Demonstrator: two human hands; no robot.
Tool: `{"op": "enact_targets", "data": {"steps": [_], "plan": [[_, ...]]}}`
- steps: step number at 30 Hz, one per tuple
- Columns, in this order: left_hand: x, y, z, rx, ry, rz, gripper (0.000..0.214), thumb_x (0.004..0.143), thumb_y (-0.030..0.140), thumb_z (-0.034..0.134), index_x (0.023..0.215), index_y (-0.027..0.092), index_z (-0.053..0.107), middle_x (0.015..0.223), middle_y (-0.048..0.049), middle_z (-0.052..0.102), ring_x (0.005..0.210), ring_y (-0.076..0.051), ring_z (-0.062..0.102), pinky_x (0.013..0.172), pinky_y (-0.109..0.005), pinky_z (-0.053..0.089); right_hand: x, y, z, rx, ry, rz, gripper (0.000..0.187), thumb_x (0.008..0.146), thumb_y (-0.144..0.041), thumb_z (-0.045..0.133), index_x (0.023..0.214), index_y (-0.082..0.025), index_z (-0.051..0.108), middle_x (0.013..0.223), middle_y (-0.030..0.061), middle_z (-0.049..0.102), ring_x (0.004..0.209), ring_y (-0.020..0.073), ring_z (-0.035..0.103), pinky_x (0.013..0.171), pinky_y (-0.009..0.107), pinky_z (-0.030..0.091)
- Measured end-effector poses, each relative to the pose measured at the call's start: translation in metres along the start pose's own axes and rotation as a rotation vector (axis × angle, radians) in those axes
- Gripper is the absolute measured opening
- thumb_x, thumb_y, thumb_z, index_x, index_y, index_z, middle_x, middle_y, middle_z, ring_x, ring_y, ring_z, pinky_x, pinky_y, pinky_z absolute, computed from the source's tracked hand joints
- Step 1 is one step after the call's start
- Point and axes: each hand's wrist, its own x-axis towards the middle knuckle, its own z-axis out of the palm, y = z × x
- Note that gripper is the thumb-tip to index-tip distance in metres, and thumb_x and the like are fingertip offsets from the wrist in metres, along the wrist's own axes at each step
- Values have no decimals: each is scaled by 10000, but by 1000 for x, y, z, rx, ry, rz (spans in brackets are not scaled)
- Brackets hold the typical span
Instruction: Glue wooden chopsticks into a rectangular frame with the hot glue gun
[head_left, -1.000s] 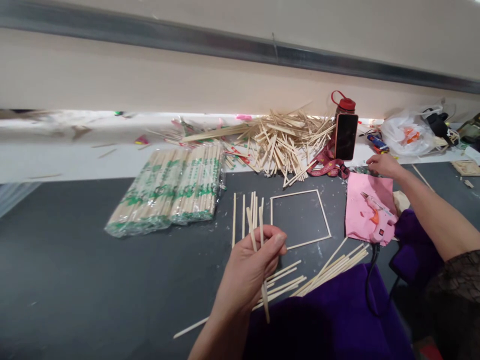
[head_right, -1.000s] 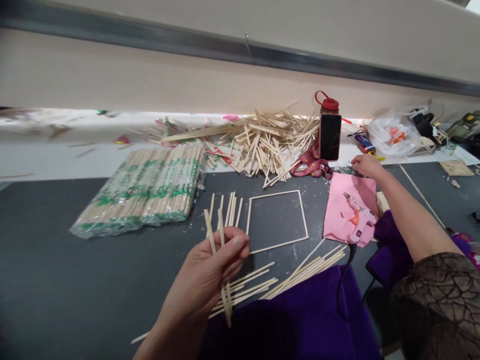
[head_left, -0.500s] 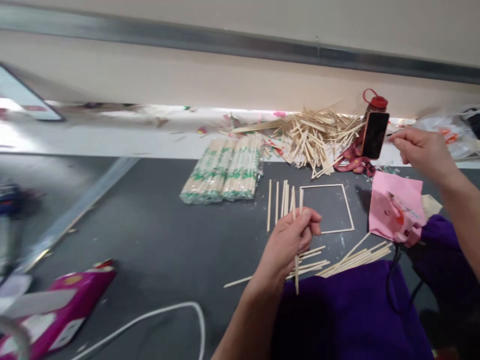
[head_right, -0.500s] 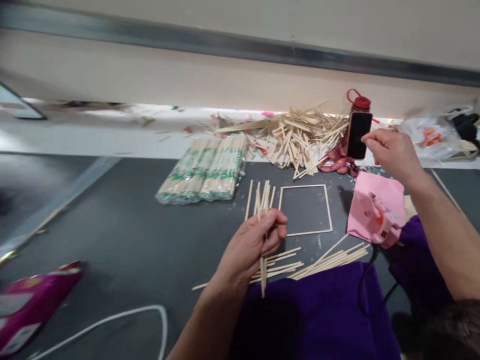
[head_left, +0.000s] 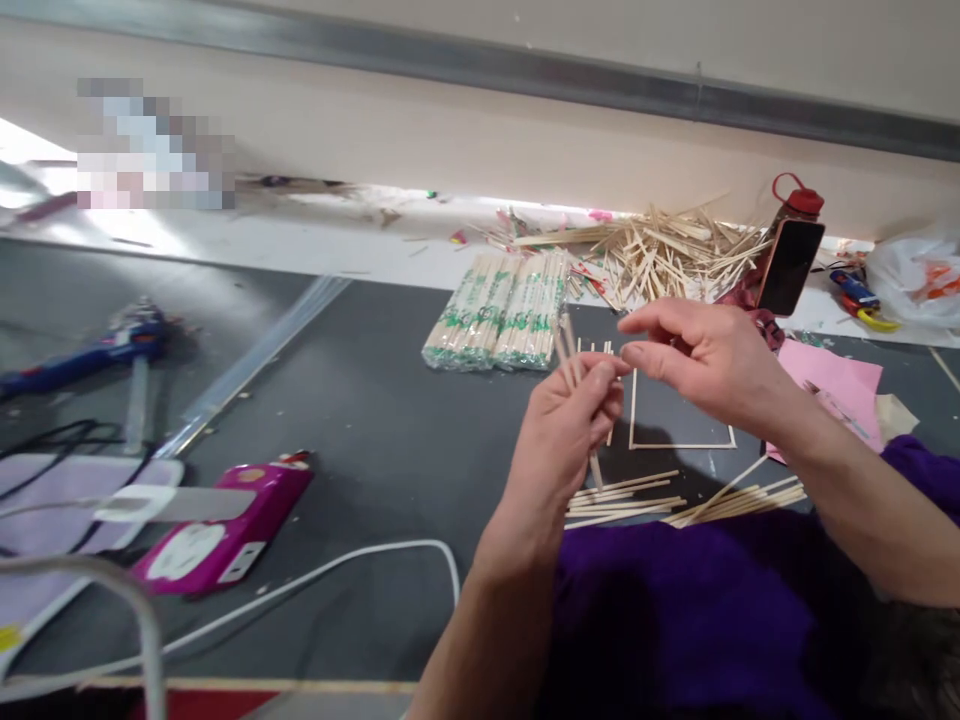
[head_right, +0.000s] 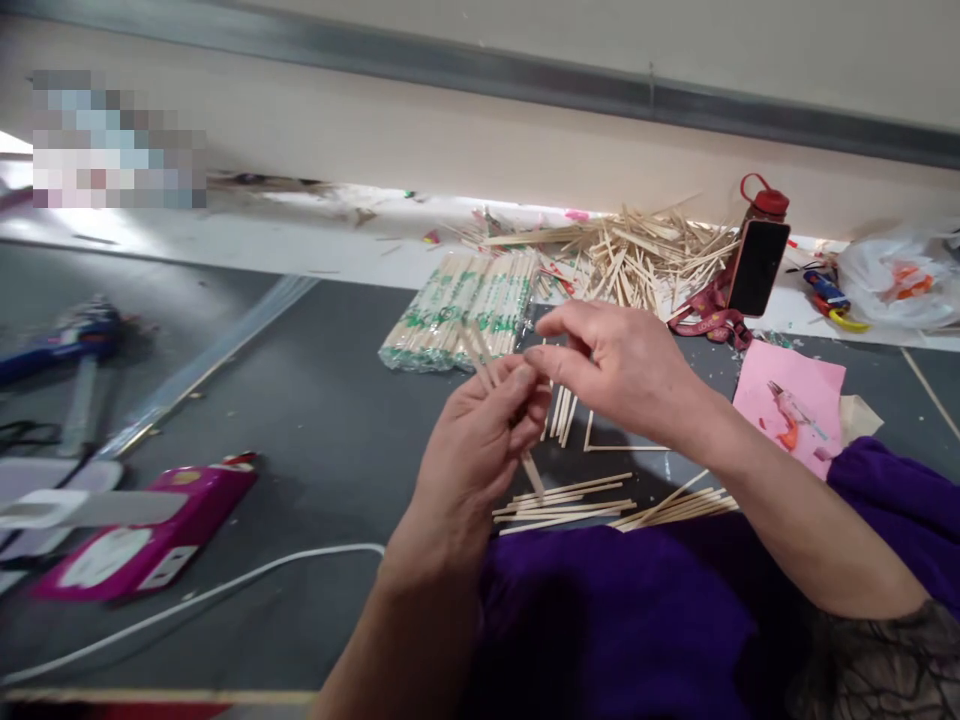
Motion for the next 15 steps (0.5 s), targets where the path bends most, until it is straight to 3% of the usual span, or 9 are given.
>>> {"op": "enact_targets", "data": {"steps": [4, 7, 10, 13, 15], "plan": [[0, 1, 11, 255, -107, 18, 326, 801, 397, 656, 615, 177, 503, 504, 40, 476, 433, -51, 360, 395, -177, 247, 9, -2, 12, 183, -1, 67, 152, 818, -324, 617, 786, -179, 649, 688, -16, 563, 680, 117, 529, 610, 237, 379], [1, 1, 13, 245, -167, 38, 228, 823, 388, 628, 743, 181, 575, 557, 40, 512, 445, -56, 386, 410, -181, 286, 12, -3, 11, 269, -19, 98, 228, 840, -344, 587, 681, -181, 594, 649, -15, 542, 655, 115, 519, 585, 232, 381], [-1, 2, 6, 223, -200, 31, 219, 824, 384, 623, 890, 176, 644, 613, 29, 557, 454, -60, 426, 423, -187, 322, 11, 1, 5, 252, 47, 114, 226, 843, -334, 589, 674, -184, 584, 615, -25, 515, 618, 104, 492, 569, 227, 376], [-3, 0, -1, 224, -152, 36, 235, 835, 386, 613, 881, 167, 685, 559, 39, 514, 430, -51, 381, 412, -185, 288, 2, 10, 7, 224, 164, 134, 141, 870, -310, 559, 826, -190, 618, 668, -30, 536, 600, 93, 479, 558, 225, 367], [-5, -2, -4, 169, -58, 68, 239, 838, 395, 612, 872, 173, 692, 535, 49, 481, 411, -44, 337, 396, -186, 249, -14, 16, 16, 179, 156, 161, 143, 894, -292, 520, 952, -197, 610, 709, -28, 563, 589, 93, 489, 552, 227, 367]]}}
